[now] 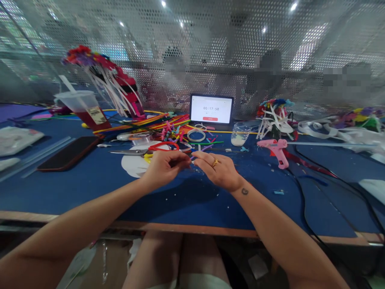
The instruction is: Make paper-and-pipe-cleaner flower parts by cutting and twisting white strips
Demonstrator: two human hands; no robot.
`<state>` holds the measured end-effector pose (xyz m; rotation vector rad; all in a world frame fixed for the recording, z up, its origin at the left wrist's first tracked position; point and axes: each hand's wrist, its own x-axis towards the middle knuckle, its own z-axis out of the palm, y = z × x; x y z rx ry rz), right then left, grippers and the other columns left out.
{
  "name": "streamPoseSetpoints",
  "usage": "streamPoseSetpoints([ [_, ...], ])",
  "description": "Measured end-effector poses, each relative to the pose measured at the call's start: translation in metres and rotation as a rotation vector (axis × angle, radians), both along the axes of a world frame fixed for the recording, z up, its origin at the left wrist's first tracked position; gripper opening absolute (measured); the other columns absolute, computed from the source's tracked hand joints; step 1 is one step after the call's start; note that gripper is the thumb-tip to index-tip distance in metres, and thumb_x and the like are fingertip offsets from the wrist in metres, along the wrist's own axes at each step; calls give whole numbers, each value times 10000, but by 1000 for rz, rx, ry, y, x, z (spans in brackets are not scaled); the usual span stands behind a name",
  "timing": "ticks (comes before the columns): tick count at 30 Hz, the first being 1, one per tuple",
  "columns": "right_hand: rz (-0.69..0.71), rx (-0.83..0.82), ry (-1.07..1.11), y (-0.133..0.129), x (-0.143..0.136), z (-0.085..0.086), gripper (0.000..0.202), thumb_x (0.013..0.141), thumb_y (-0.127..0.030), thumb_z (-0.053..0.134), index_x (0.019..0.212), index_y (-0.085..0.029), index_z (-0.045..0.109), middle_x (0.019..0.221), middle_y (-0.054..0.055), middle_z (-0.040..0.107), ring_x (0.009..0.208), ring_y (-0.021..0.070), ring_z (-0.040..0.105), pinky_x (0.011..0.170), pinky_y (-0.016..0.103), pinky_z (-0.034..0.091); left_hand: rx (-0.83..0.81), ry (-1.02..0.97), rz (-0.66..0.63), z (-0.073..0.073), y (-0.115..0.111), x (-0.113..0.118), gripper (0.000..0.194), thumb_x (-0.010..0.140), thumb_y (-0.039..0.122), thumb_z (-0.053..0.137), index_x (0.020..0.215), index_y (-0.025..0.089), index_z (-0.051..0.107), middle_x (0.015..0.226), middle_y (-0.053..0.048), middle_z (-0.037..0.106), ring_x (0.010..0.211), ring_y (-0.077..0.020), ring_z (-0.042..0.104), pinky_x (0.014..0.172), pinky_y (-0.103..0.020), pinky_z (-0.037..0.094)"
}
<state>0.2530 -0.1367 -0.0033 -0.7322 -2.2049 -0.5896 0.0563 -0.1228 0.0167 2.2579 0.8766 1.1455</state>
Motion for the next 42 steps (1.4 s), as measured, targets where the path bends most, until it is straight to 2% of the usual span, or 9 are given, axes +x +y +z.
streamPoseSetpoints([
  [4, 6, -114, 28, 2, 1, -2, 199, 850, -165, 474, 940, -270, 617, 1120, -7, 645, 891, 134, 637, 750, 265, 510, -118, -62, -52, 0, 1, 1, 85, 744, 153, 569, 724, 122, 645, 612, -25, 674, 545, -107, 612, 489, -180, 463],
  [7, 33, -211, 45, 1, 0, 0, 191, 848, -180, 471, 910, -281, 621, 1096, -10, 654, 877, 137, 638, 741, 280, 515, -103, -53, -55, 0, 1, 1, 88, 738, 129, 560, 715, 123, 644, 609, -22, 670, 539, -103, 606, 481, -180, 461],
  [14, 105, -295, 343, -4, -6, 4, 132, 808, -187, 538, 917, -257, 563, 1123, 36, 625, 917, 160, 610, 781, 317, 504, 241, 46, 78, 0, 1, -4, 137, 756, 122, 528, 778, 152, 659, 658, -2, 682, 528, -76, 574, 498, -175, 428],
  [18, 30, -577, 630, -6, -14, 5, 268, 758, -322, 605, 1001, -229, 541, 974, 48, 642, 676, 124, 590, 589, 268, 501, 467, 51, 139, -2, 2, -5, 116, 788, 167, 534, 774, 155, 648, 681, -8, 692, 511, -71, 567, 498, -178, 419],
  [21, 63, -813, 678, -5, -19, 5, 209, 759, -354, 594, 901, -201, 580, 801, 28, 644, 708, 136, 601, 569, 240, 476, 575, 76, 136, -4, 1, -4, 103, 794, 164, 534, 789, 152, 636, 693, -13, 693, 564, -87, 603, 540, -186, 445],
  [26, 144, -947, 758, -7, -24, 3, 159, 782, -343, 565, 829, -193, 591, 724, 21, 649, 662, 133, 607, 561, 242, 464, 649, 129, 146, -7, 0, -4, 103, 800, 148, 524, 811, 149, 626, 723, -16, 700, 614, -102, 633, 586, -193, 466],
  [35, 146, -923, 775, -9, -28, 1, 91, 801, -285, 513, 785, -199, 538, 664, 4, 626, 593, 118, 582, 531, 234, 454, 653, 117, 149, -9, 0, -3, 100, 803, 158, 523, 813, 156, 623, 717, -19, 699, 599, -99, 623, 576, -191, 457],
  [37, 119, -867, 733, -10, -29, 1, 59, 793, -255, 500, 763, -207, 515, 634, -11, 592, 572, 114, 567, 530, 235, 453, 562, 96, 136, -8, -2, -2, 101, 800, 165, 526, 797, 155, 627, 689, -12, 687, 562, -88, 600, 543, -182, 440],
  [42, -22, -562, 535, -8, -25, 0, 44, 731, -177, 511, 729, -218, 496, 621, -23, 555, 552, 104, 517, 562, 242, 424, 193, 46, 39, -1, -6, 0, 125, 799, 211, 536, 762, 142, 633, 619, -1, 651, 515, -76, 556, 481, -170, 409],
])
